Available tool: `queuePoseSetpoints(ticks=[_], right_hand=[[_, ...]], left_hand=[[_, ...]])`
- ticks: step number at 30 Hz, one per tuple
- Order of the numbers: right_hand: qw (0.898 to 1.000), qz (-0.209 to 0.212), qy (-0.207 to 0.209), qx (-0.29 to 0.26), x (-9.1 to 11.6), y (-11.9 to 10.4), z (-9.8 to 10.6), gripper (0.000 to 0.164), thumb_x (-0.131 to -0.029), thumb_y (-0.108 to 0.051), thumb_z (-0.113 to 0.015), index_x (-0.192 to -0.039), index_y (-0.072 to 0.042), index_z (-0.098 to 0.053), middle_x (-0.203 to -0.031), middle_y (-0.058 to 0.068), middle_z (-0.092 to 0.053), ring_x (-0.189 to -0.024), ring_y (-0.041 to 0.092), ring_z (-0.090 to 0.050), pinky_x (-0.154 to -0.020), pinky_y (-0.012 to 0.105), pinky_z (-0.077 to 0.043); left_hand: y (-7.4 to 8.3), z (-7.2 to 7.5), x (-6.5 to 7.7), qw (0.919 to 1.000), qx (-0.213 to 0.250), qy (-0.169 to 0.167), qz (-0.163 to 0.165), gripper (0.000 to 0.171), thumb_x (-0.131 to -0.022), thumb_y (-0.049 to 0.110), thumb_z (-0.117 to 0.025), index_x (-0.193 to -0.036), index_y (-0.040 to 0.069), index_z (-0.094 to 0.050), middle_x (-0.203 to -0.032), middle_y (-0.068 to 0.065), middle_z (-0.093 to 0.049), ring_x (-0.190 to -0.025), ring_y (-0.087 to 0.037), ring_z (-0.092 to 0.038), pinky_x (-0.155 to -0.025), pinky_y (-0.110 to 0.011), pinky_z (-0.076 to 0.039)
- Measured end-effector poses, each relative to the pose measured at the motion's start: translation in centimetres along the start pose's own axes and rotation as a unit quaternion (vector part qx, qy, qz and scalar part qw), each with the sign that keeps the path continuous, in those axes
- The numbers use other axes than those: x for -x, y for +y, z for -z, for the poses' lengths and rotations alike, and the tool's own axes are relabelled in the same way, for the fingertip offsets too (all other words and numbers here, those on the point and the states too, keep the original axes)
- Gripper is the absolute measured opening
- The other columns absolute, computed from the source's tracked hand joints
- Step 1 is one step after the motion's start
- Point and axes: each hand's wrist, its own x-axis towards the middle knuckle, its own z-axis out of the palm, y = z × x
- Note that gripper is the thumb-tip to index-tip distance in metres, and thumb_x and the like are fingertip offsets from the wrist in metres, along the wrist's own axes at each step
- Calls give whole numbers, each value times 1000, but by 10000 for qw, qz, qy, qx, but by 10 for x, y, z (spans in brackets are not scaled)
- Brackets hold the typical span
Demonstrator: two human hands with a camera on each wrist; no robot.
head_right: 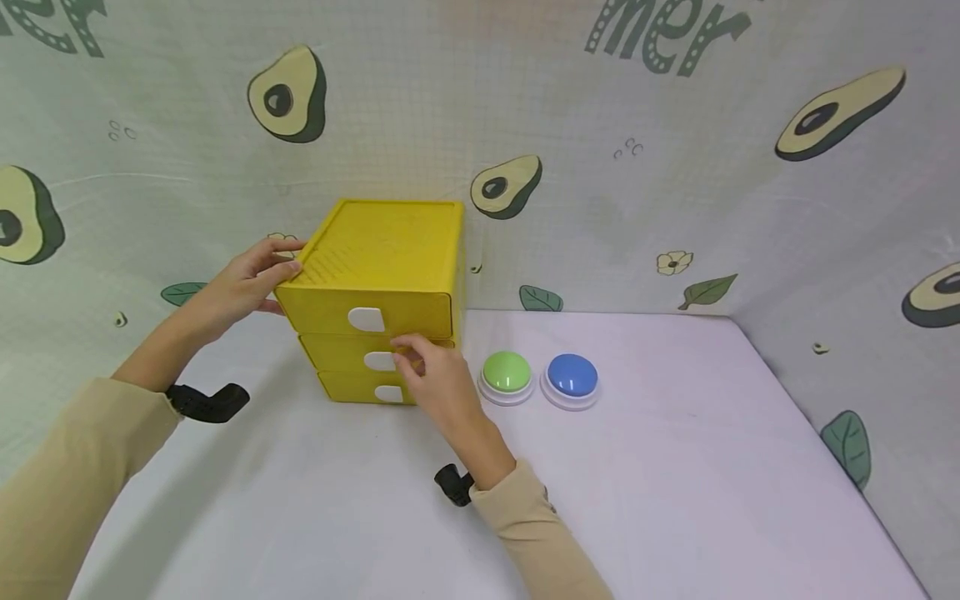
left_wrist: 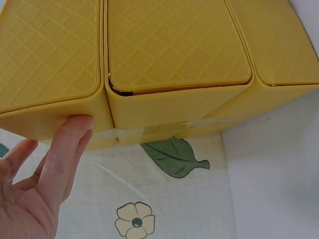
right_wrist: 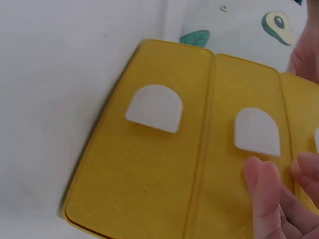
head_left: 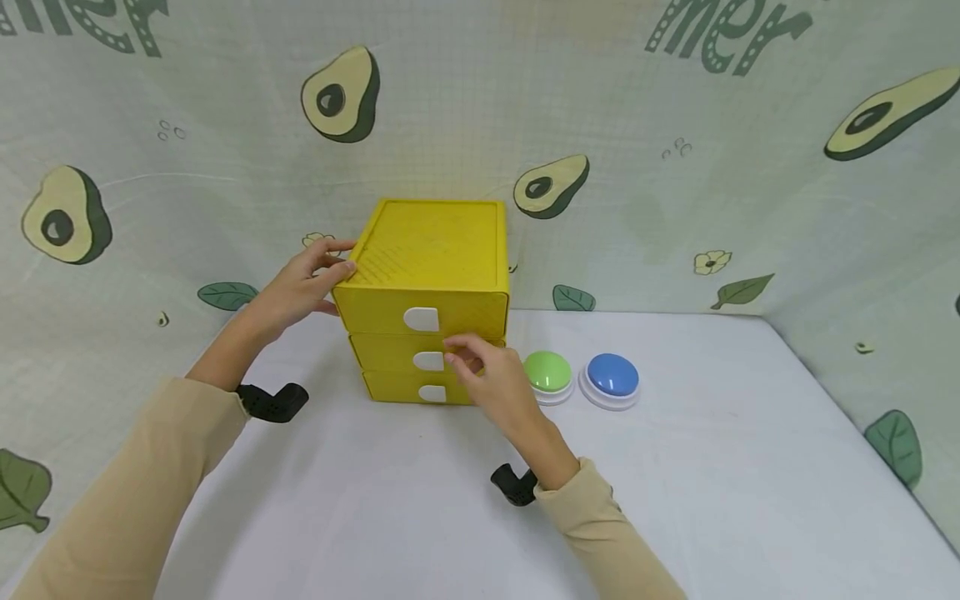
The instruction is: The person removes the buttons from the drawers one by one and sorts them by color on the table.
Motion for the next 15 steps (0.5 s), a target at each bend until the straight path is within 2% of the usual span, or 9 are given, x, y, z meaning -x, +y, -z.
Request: queuePoseSetpoints(ticks=[8, 15], right_hand=[[9997, -74, 131, 210, -2, 5, -18, 12, -90, -11, -60, -97, -6, -68, -69, 7, -66, -56, 10, -55, -51, 16, -45], [9992, -108, 179, 329, -4, 5, -19, 10, -90, -12, -61, -94, -7, -68, -68, 8, -65, -52, 8, -51, -49, 16, -43]], left_hand=[[-2, 0, -1, 10000, -10, 96, 26, 55, -98, 38, -40, -145, 13, -24, -137, -18, -38, -108, -33, -53, -80, -41, -55], [-2, 1, -1, 10000, -19, 87, 32, 55, -98, 38, -40, -145, 13, -25, -136, -18, -39, -107, -33, -53, -80, -41, -55]])
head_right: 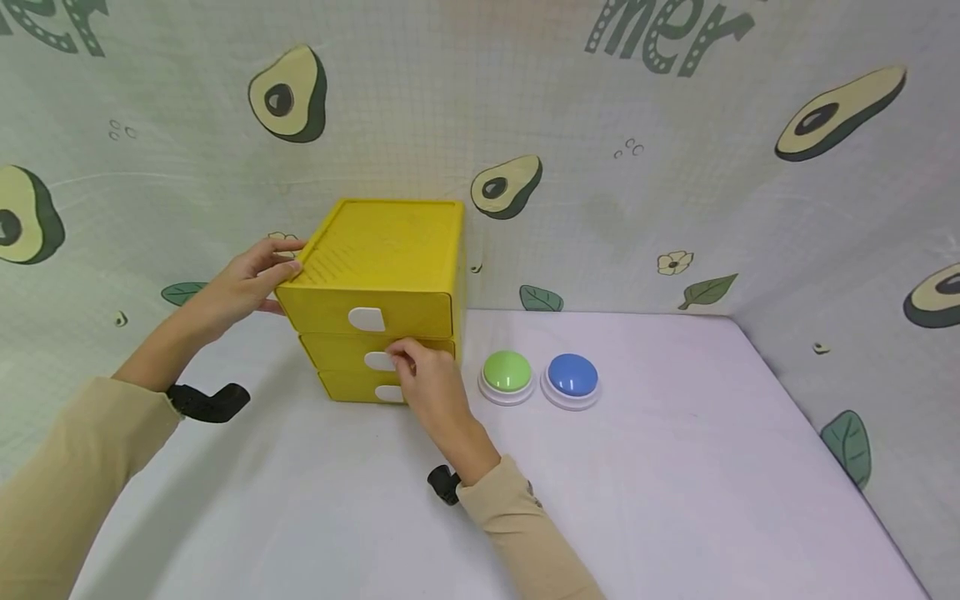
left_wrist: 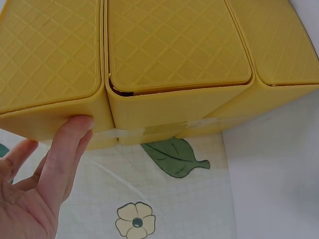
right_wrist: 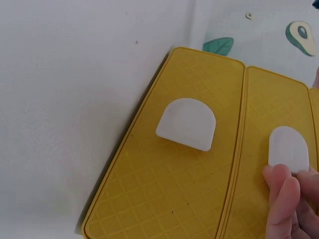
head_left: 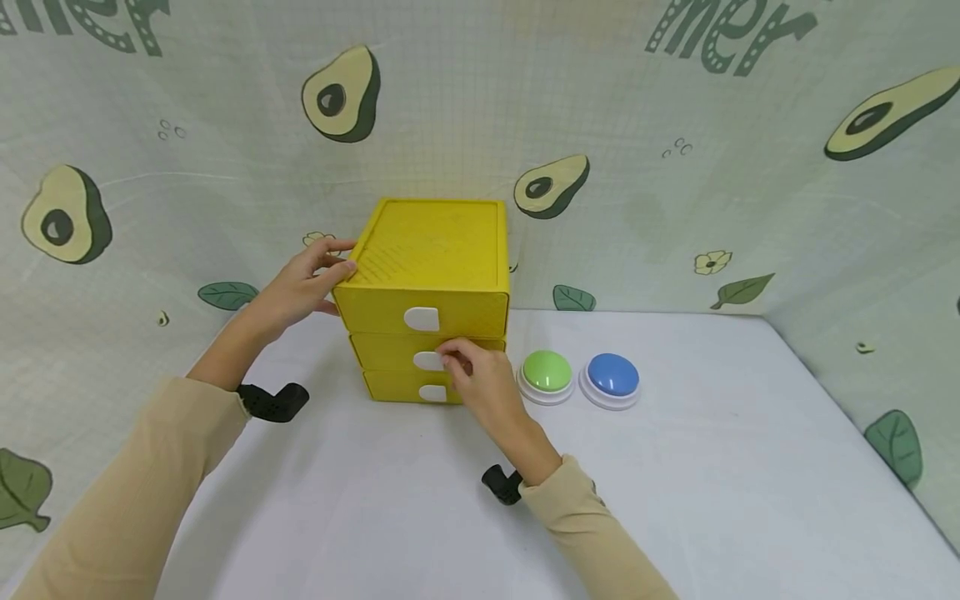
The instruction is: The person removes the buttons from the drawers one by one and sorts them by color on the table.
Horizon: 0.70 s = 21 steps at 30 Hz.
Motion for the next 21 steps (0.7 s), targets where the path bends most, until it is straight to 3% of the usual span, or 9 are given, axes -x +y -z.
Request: queuePoseSetpoints(ticks=[21], right_hand=[[9995, 200, 99, 238, -2, -1, 1, 8, -89, -10, -62, -91, -8, -69, -79, 3, -69, -62, 11, -55, -56, 15, -46]], left_hand=[[2, 1, 0, 9999, 45, -124, -24, 56, -99, 37, -38, -146, 11, -21, -137, -21, -37, -107, -33, -53, -80, -41, -56]])
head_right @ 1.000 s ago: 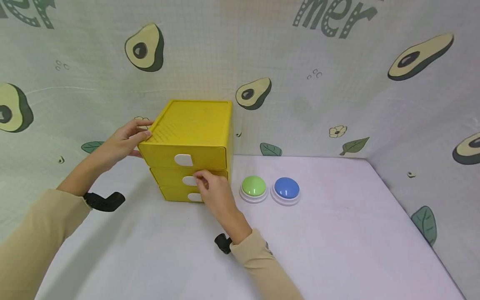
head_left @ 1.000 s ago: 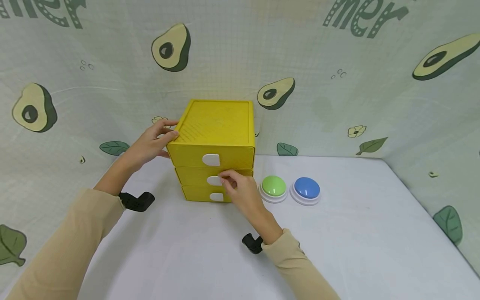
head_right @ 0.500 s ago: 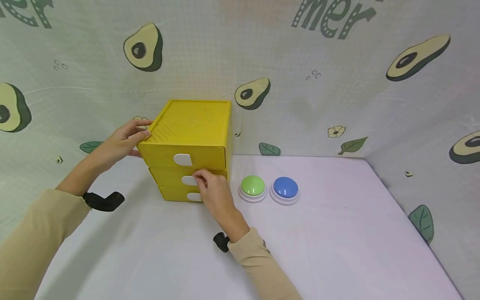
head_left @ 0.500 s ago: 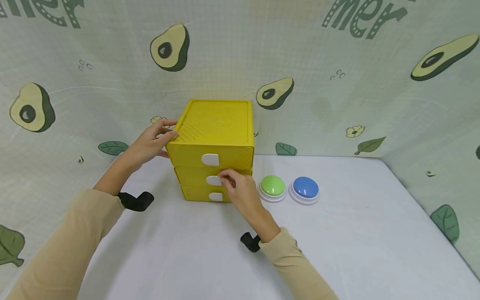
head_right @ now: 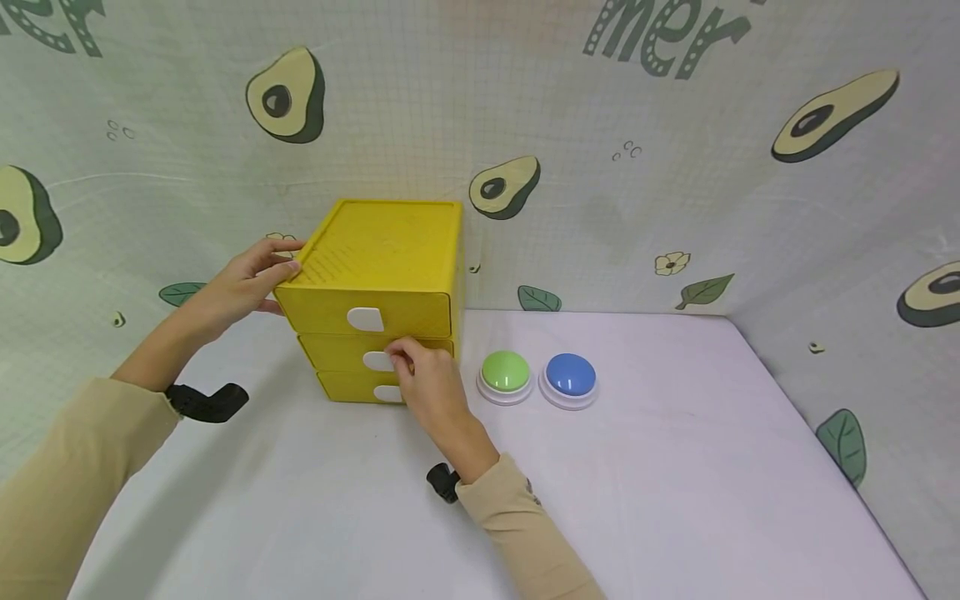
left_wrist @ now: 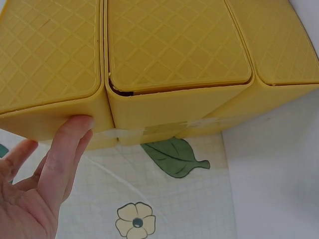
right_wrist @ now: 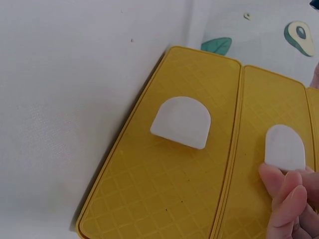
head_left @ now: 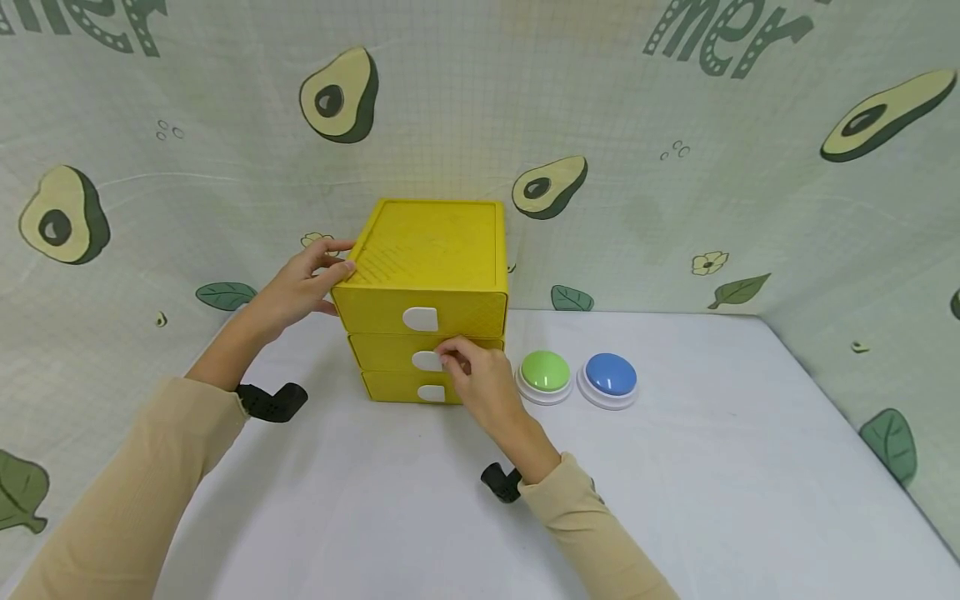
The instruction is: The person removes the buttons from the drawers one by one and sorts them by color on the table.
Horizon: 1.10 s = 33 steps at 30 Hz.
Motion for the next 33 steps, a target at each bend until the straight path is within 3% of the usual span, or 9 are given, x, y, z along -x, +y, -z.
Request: queuePoseSetpoints(ticks=[33], right_hand=[[9997, -39, -214, 135, 6, -2, 0, 8, -89, -9, -61, -93, -8, -67, -82, 4, -70, -66, 13, -58, -59, 16, -48]], left_hand=[[-4, 0, 0, 9999, -62, 102, -19, 54, -99, 37, -40, -144, 12, -25, -136, -18, -40, -107, -34, -54, -80, -40, -56]])
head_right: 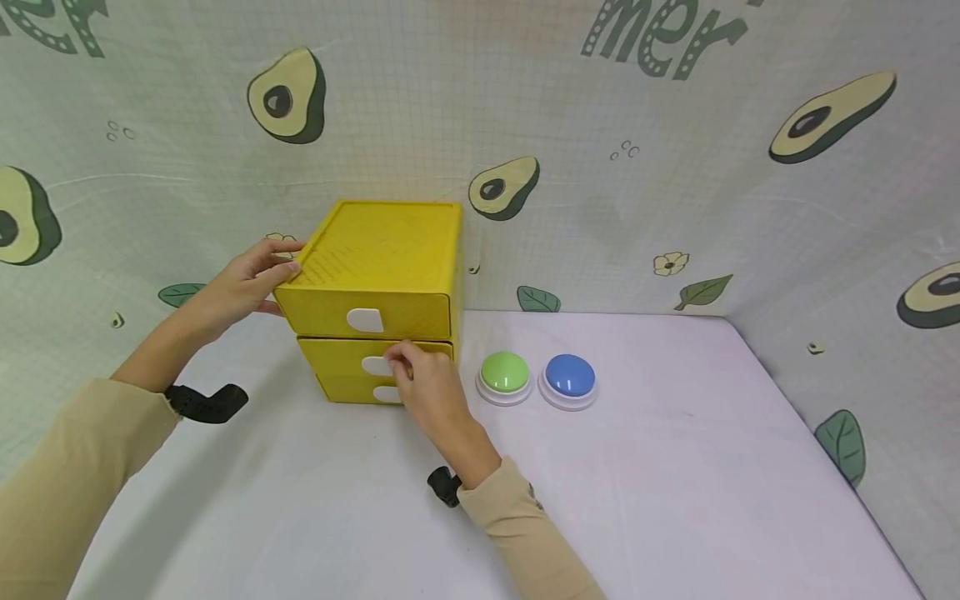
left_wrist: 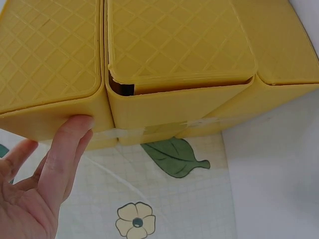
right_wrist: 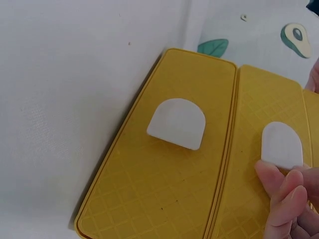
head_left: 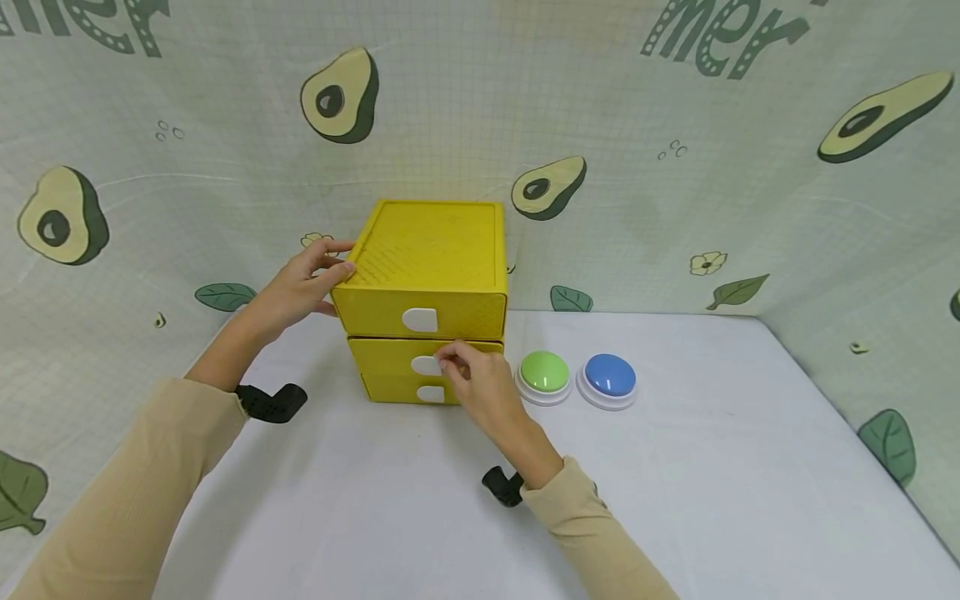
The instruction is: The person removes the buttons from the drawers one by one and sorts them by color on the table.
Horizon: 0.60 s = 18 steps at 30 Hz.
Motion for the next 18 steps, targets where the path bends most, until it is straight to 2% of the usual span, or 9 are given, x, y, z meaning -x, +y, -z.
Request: queuePoseSetpoints(ticks=[7, 18], right_hand=[[9999, 13, -161, -37, 5, -4, 4, 9, -89, -10, -61, -96, -8, -67, -85, 5, -70, -67, 12, -58, -59, 14, -48], [9995, 221, -189, 144, 17, -12, 7, 10, -87, -7, -64, -96, -6, -68, -84, 3, -70, -60, 10, -49, -52, 14, -42]], left_hand=[[-1, 1, -1, 10000, 47, -34, 13, 55, -98, 38, -40, -144, 12, -25, -138, -18, -38, -109, -34, -53, -80, -41, -56], [0, 2, -1, 10000, 55, -48, 20, 55, -98, 38, -41, -144, 12, -25, -137, -18, -38, -109, -34, -53, -80, -40, -56]])
